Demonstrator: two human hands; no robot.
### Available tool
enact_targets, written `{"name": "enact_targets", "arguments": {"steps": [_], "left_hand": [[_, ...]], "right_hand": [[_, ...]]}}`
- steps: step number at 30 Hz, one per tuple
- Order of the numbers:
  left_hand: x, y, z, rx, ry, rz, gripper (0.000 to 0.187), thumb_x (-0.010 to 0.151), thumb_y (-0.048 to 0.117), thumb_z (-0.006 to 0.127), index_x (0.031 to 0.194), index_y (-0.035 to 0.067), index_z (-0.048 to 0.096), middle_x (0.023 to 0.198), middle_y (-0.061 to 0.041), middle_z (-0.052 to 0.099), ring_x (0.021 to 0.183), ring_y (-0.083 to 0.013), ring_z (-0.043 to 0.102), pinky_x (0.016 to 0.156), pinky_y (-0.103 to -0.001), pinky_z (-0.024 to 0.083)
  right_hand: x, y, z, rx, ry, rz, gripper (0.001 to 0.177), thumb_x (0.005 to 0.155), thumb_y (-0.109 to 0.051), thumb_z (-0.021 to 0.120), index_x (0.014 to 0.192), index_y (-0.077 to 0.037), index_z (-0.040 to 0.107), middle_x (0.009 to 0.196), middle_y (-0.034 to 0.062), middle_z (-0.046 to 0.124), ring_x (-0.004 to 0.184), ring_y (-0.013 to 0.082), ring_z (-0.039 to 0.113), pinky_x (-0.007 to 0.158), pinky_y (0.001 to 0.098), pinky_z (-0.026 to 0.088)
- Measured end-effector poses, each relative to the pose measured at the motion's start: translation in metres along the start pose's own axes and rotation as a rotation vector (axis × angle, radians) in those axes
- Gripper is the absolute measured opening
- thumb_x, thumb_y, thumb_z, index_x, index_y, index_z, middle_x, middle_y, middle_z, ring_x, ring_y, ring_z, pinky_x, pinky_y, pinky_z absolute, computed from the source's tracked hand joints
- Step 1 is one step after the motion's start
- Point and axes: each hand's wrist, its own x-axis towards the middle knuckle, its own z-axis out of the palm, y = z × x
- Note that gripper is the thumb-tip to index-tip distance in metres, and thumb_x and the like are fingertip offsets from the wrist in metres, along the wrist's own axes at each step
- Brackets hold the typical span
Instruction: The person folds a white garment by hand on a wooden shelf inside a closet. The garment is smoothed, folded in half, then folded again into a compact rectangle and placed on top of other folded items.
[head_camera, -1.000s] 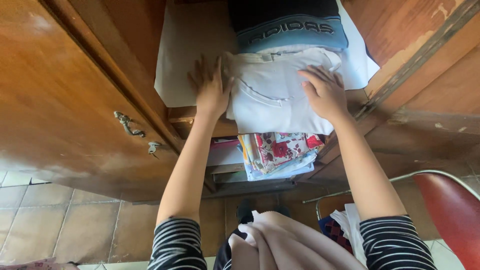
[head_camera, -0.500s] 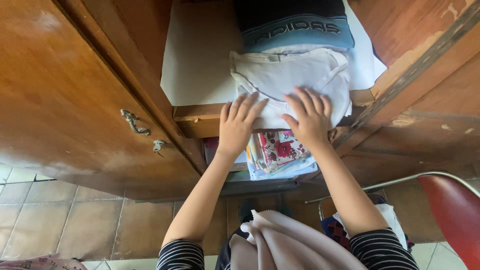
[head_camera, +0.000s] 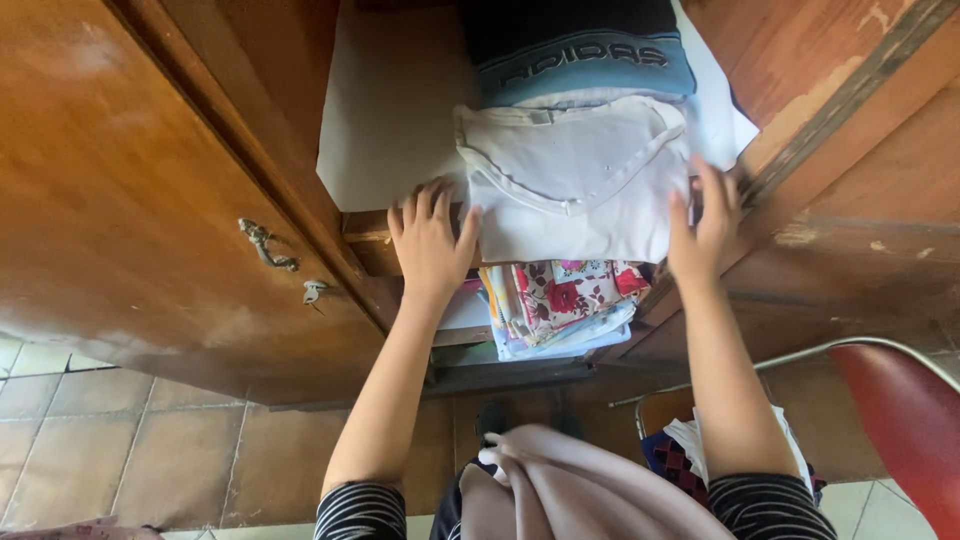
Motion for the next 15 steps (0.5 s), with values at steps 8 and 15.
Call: {"name": "enact_targets", "arguments": {"steps": [8, 15], "left_hand": [[0.061, 0.01, 0.026, -0.167, -0.336, -0.153, 0.067, 0.088, 0.065, 0.065, 0.122, 0.008, 0.072, 0.124, -0.015, 0.067, 0.12, -0.0377, 0.061, 0.099, -0.053, 0.049], [0.08, 0.014, 0.031, -0.568, -0.426, -0.3, 0.056, 0.083, 0.036, 0.078, 0.124, 0.002, 0.063, 0.114, -0.027, 0.072, 0.112, -0.0496, 0.067, 0.095, -0.061, 0.052]], "right_hand": [[0.044, 0.043, 0.01, -0.544, -0.481, 0.453, 0.102, 0.1, -0.078, 0.059, 0.156, 0.005, 0.038, 0.126, 0.0114, 0.071, 0.125, 0.0372, 0.058, 0.093, 0.0537, 0.048], [0.069, 0.029, 0.021, -0.516, -0.626, 0.619, 0.085, 0.088, -0.077, 0.068, 0.14, -0.009, 0.066, 0.124, 0.0157, 0.071, 0.119, 0.0395, 0.063, 0.094, 0.0505, 0.051]]}}
